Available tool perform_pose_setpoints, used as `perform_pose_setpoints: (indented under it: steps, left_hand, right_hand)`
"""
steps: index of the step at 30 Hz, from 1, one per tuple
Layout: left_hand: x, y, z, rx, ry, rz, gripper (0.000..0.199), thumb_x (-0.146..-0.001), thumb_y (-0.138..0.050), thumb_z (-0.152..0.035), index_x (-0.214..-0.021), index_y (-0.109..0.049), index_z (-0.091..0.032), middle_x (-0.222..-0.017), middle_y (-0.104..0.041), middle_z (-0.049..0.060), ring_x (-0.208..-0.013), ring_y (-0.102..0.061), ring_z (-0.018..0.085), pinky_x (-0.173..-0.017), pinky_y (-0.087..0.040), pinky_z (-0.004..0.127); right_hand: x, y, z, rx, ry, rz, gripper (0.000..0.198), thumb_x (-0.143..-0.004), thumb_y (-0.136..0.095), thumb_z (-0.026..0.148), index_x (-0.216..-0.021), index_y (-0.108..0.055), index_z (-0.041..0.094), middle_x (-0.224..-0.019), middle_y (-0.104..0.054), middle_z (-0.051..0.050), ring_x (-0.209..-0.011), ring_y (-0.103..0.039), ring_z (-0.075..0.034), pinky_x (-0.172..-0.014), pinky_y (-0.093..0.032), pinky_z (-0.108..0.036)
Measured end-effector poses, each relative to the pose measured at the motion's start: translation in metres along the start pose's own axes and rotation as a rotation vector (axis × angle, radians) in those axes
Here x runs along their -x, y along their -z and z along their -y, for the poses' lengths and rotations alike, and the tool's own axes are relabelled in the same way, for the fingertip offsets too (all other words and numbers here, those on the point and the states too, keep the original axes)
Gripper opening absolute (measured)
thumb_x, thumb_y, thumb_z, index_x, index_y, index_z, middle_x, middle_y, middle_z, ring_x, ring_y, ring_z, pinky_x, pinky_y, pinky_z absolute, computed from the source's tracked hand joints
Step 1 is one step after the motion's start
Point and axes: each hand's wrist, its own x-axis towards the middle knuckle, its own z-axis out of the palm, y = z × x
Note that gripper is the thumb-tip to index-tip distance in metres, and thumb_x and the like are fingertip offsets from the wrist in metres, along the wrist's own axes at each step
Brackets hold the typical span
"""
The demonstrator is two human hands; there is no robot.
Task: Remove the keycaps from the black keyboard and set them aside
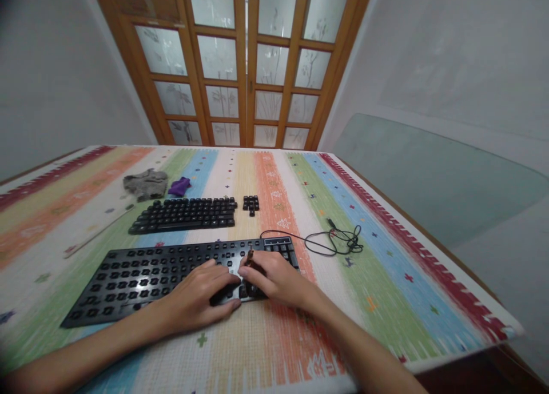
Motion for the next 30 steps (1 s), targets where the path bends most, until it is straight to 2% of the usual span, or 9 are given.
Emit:
perform_pose_setpoints:
  steps: [10, 15, 18, 22, 26, 30]
  left_hand:
    - [-0.001, 0.002, -0.001, 0.003, -0.003, 0.003, 0.024, -0.088, -0.060, -0.035, -0.105, -0.059, -0.019, -0.090, -0.068, 0.006, -0.082, -0.063, 0.022, -0.079, -0.043, 0.037]
    - [-0.001, 0.003, -0.002, 0.032, 0.021, 0.000, 0.024, -0.087, -0.061, -0.035, -0.105, -0.060, -0.019, -0.092, -0.068, 0.005, -0.083, -0.063, 0.021, -0.083, -0.043, 0.038]
    - [-0.002, 0.006, -0.004, 0.064, 0.025, -0.015, 0.024, -0.087, -0.063, -0.035, -0.104, -0.061, -0.019, -0.090, -0.068, 0.005, -0.081, -0.062, 0.020, -0.082, -0.044, 0.038]
    - [-0.007, 0.013, -0.006, 0.114, 0.089, -0.040, 0.023, -0.088, -0.061, -0.032, -0.106, -0.061, -0.018, -0.074, -0.063, 0.001, -0.067, -0.056, 0.017, -0.068, -0.045, 0.031]
    - [-0.010, 0.017, -0.007, 0.185, 0.122, -0.023, 0.027, -0.091, -0.059, -0.034, -0.113, -0.060, -0.019, -0.071, -0.058, -0.001, -0.061, -0.052, 0.013, -0.059, -0.042, 0.026]
    - [-0.014, 0.021, -0.007, 0.211, 0.092, 0.014, 0.018, -0.092, -0.057, -0.033, -0.100, -0.062, -0.018, -0.068, -0.056, -0.002, -0.057, -0.049, 0.011, -0.056, -0.039, 0.024]
  right_hand:
    - [-0.003, -0.008, -0.002, -0.034, -0.047, -0.041, 0.024, -0.100, -0.043, 0.033, -0.091, -0.058, 0.017, -0.081, -0.065, -0.004, -0.074, -0.059, -0.015, -0.071, -0.045, -0.027]
    - [-0.003, -0.004, -0.013, -0.111, -0.175, -0.140, 0.037, -0.100, -0.040, 0.044, -0.081, -0.056, 0.016, -0.068, -0.060, -0.001, -0.062, -0.055, -0.013, -0.063, -0.043, -0.026]
    - [-0.002, 0.001, -0.014, -0.153, -0.211, -0.162, 0.043, -0.099, -0.039, 0.050, -0.081, -0.056, 0.016, -0.068, -0.060, -0.001, -0.062, -0.055, -0.014, -0.061, -0.042, -0.026]
    - [0.000, 0.004, -0.009, -0.143, -0.131, -0.165, 0.041, -0.100, -0.039, 0.048, -0.082, -0.057, 0.016, -0.071, -0.059, -0.001, -0.065, -0.054, -0.013, -0.065, -0.042, -0.026]
    - [0.002, 0.005, -0.003, -0.117, -0.052, -0.157, 0.034, -0.101, -0.040, 0.041, -0.084, -0.057, 0.017, -0.075, -0.059, -0.002, -0.068, -0.054, -0.014, -0.069, -0.043, -0.027]
    - [0.004, 0.006, -0.001, -0.088, 0.000, -0.143, 0.031, -0.101, -0.040, 0.038, -0.085, -0.057, 0.017, -0.079, -0.060, -0.003, -0.071, -0.055, -0.014, -0.072, -0.044, -0.027]
